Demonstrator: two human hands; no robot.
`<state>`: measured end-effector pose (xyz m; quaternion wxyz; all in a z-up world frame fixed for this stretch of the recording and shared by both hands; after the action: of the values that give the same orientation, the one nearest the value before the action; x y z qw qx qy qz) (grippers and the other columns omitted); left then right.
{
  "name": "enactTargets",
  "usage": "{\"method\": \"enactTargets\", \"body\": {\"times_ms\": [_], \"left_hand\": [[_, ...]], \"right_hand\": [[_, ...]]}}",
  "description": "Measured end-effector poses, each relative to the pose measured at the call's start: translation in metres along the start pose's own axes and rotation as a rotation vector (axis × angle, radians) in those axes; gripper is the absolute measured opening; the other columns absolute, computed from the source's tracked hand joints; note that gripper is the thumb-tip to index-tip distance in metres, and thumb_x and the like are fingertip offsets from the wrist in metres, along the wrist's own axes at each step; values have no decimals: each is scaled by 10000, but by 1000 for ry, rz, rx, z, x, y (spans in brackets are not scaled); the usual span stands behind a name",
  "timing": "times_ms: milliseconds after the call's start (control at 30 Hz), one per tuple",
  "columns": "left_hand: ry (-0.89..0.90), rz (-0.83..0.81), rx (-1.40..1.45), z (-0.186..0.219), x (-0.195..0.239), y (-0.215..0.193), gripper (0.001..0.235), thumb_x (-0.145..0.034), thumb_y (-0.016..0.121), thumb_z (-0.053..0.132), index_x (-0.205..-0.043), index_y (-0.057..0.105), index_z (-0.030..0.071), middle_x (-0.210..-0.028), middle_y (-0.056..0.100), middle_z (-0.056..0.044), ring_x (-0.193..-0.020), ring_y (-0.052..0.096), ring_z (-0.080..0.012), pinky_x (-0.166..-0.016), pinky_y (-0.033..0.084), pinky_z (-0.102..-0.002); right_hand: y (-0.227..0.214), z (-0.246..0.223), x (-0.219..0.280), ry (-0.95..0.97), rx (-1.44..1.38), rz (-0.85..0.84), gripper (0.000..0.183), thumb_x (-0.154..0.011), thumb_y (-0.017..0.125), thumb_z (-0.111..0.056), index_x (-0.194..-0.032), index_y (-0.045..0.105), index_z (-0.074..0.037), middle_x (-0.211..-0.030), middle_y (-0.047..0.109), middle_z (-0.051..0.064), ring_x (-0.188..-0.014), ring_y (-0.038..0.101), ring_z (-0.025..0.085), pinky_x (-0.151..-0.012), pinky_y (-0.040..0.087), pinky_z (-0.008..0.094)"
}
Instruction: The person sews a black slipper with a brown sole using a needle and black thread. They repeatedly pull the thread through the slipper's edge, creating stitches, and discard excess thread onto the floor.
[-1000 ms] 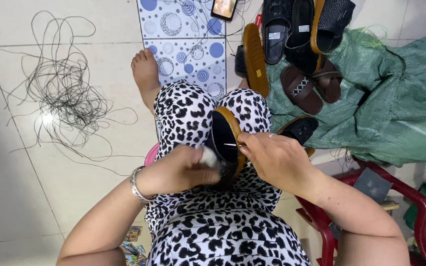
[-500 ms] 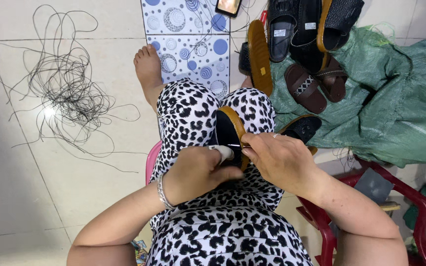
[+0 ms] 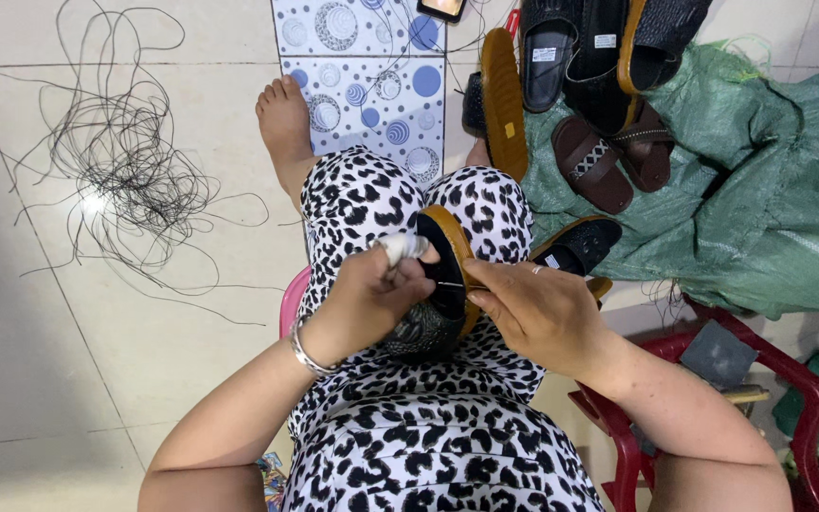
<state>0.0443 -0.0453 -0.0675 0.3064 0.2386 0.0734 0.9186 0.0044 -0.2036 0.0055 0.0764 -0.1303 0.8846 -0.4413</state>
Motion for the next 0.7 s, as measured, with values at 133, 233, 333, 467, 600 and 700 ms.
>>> {"method": "enactTargets", "body": {"times_ms": [133, 233, 333, 467, 600, 700], "left_hand": [[-168, -53, -282, -10, 2, 15, 362, -869, 746, 136, -1206, 624, 84, -781, 720, -90, -642, 699, -220, -565, 543, -318], [-105, -85, -323, 15, 2, 7, 324, -905, 700, 74, -1207, 587, 92, -780, 674, -30, -668, 689, -160, -588, 570, -249], [-44, -12, -330, 32, 6, -16, 383, -952, 663, 6, -1291, 517, 106, -793, 614, 48, -662, 629, -69, -602, 544, -181], [85, 1, -470, 36, 4, -1, 257, -938, 696, 133, -1155, 570, 74, -802, 650, -25, -753, 636, -190, -731, 510, -305], [311, -22, -701, 50, 3, 36, 288, -894, 771, 269, -896, 670, -1, -810, 735, -193, -921, 723, -427, -928, 541, -505], [317, 146, -546, 43, -2, 24, 226, -913, 749, 169, -764, 641, 39, -490, 593, -88, -521, 648, -383, -521, 514, -431]], "right_hand": [[-17, -18, -13, -111, 49, -108, 348, -933, 658, -66, -1278, 696, -38, -829, 733, 115, -599, 681, 228, -528, 551, 295], [-39, -10, -12, -101, 54, -394, 566, -817, 589, 92, -1360, 620, -61, -977, 719, 91, -561, 625, 170, -406, 534, 255], [-58, 12, -2, 17, -15, -547, 595, -828, 582, -55, -1411, 593, -173, -1132, 778, -6, -678, 691, 120, -484, 562, 266], [-24, 57, 27, 434, -659, -238, 316, -883, 709, -105, -1180, 750, -6, -836, 766, 110, -615, 634, 133, -500, 558, 312], [19, 46, 20, 419, -1040, -29, 215, -927, 702, -89, -778, 725, 65, -910, 704, 182, -529, 552, 114, -444, 517, 235], [26, 52, 34, 427, -1249, 104, 366, -1028, 566, -112, -711, 590, 69, -712, 565, 197, -411, 466, 148, -352, 461, 253]]}}
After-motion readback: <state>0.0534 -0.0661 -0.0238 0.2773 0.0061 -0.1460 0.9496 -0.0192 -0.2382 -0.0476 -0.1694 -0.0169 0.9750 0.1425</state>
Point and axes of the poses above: each hand's wrist, its own x-axis away from the middle knuckle, its own y-axis out of the palm, z = x × y, the point moved 9 cm from there along -x, towards the middle knuckle
